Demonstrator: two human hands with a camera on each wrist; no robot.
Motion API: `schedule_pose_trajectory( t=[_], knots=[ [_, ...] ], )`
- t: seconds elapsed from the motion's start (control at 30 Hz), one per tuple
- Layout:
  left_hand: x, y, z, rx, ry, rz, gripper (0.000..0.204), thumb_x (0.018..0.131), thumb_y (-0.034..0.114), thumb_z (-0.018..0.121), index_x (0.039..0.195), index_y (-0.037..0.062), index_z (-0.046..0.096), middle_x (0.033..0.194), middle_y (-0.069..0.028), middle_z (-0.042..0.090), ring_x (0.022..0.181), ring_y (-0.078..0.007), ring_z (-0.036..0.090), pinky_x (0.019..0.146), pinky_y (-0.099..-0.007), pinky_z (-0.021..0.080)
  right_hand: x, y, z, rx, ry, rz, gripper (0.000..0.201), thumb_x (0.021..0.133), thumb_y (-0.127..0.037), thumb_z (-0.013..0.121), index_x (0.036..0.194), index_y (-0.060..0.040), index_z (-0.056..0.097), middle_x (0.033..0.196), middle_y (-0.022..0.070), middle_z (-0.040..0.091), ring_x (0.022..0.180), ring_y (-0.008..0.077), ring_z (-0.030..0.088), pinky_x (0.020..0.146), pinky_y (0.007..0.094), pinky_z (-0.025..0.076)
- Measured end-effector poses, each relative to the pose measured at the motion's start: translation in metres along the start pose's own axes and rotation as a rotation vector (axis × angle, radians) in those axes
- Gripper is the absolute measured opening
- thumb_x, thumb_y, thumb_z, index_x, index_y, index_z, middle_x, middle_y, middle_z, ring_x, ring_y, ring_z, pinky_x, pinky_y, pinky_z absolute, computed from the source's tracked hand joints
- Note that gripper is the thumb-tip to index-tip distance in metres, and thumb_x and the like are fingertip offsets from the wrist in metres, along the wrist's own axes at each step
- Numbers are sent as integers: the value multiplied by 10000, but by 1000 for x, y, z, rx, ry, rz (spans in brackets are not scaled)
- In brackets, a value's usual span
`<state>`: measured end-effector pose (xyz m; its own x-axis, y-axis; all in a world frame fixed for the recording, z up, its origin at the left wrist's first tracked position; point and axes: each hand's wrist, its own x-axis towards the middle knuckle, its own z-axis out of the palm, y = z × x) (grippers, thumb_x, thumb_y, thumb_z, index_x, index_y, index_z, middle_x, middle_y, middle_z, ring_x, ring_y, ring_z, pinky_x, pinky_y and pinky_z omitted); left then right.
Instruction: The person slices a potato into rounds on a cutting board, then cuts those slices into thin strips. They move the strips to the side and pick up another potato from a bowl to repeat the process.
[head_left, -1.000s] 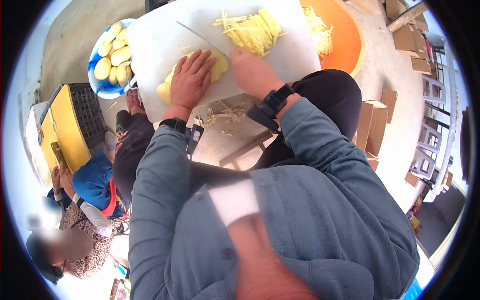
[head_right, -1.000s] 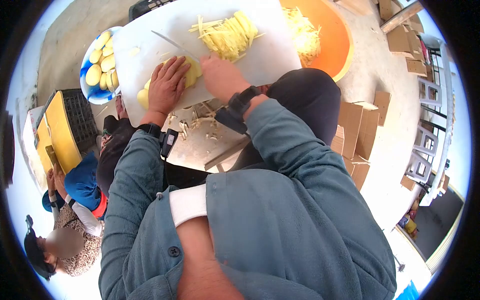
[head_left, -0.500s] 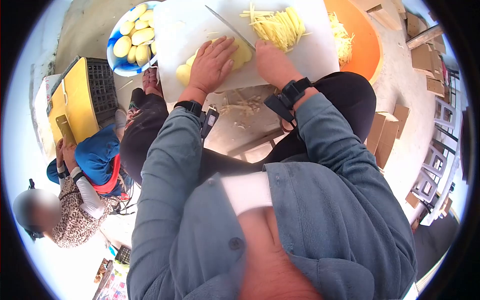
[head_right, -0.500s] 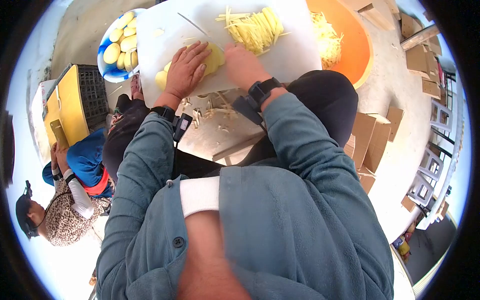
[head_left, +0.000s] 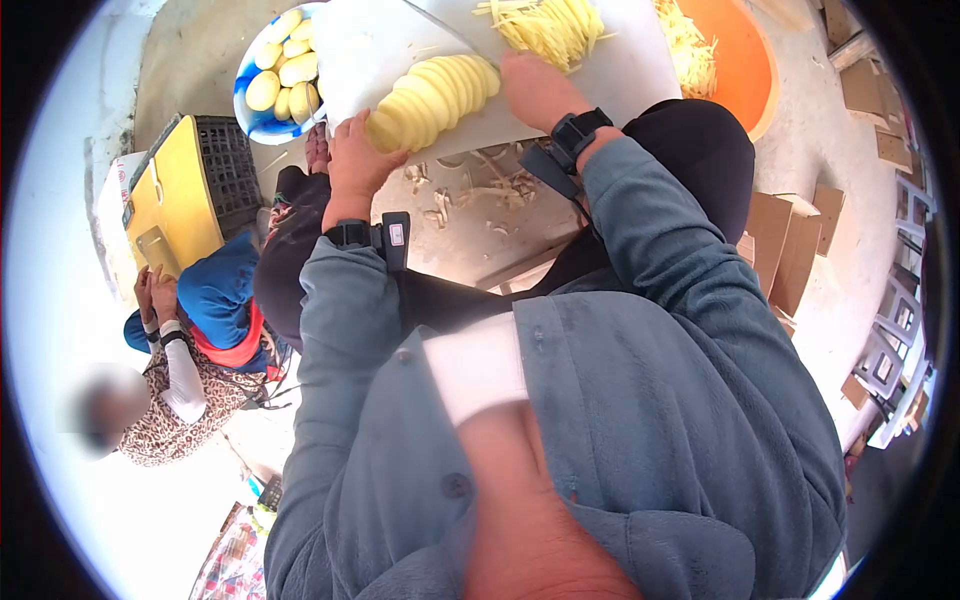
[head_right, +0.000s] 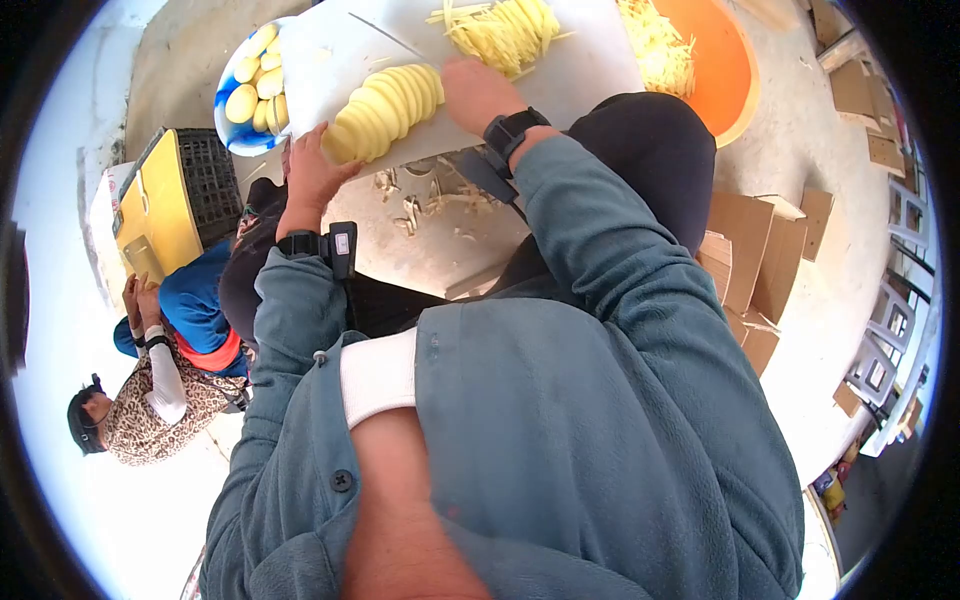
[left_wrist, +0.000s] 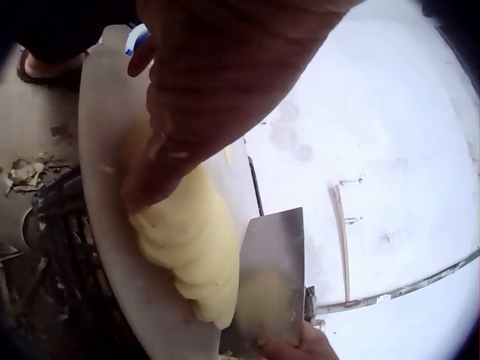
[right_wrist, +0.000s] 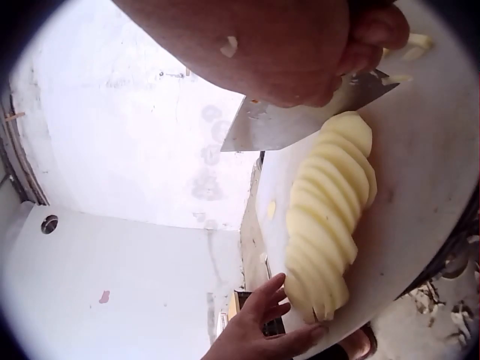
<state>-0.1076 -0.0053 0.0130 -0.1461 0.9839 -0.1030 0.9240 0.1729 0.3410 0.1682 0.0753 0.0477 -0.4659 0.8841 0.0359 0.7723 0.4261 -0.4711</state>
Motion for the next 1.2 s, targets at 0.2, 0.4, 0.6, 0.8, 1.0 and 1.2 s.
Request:
schedule_pose_trajectory(
  t=[0.2,0.4,0.6,0.8,1.0,1.2],
  knots=[
    [-2,13,-8,83,15,42,743,612,246,818,1295,145,542,1260,-112,527,1138,-353,486,987,-414,428,3,-2,-2,-36,-61,68,159,819,-26,486,913,19,607,948,229,649,947,370,628,798,430,528],
    [4,4,-10,111,14,111,625,643,207,773,1233,124,583,1203,-115,552,1091,-338,514,946,-412,445,5,2,4,4,-38,43,139,813,10,485,922,57,556,887,288,632,868,430,631,766,466,514],
    [26,-14,2,-61,141,58,397,789,115,609,1182,62,615,1036,-182,612,983,-361,581,888,-420,476,4,-2,-3,9,-23,55,163,836,-42,479,929,23,596,933,253,643,907,386,641,769,442,531],
    [54,3,9,-139,359,61,402,861,36,525,1260,-12,534,1139,-217,558,1063,-371,553,927,-412,461,6,0,4,-24,-35,135,163,844,-39,469,940,23,586,948,250,638,882,384,645,766,439,530],
    [79,20,24,-301,423,134,540,833,91,599,1343,2,444,1306,-233,446,1225,-392,430,1038,-451,364,1,-1,-4,29,-55,125,166,843,-36,469,934,16,599,951,237,638,900,375,642,774,430,528],
    [47,81,16,-61,404,574,470,787,211,665,1245,139,585,1362,-120,486,1267,-318,438,1049,-457,328,2,-4,-10,71,-103,132,153,826,-34,494,914,16,607,956,227,638,914,376,634,805,429,515]
  ],
)
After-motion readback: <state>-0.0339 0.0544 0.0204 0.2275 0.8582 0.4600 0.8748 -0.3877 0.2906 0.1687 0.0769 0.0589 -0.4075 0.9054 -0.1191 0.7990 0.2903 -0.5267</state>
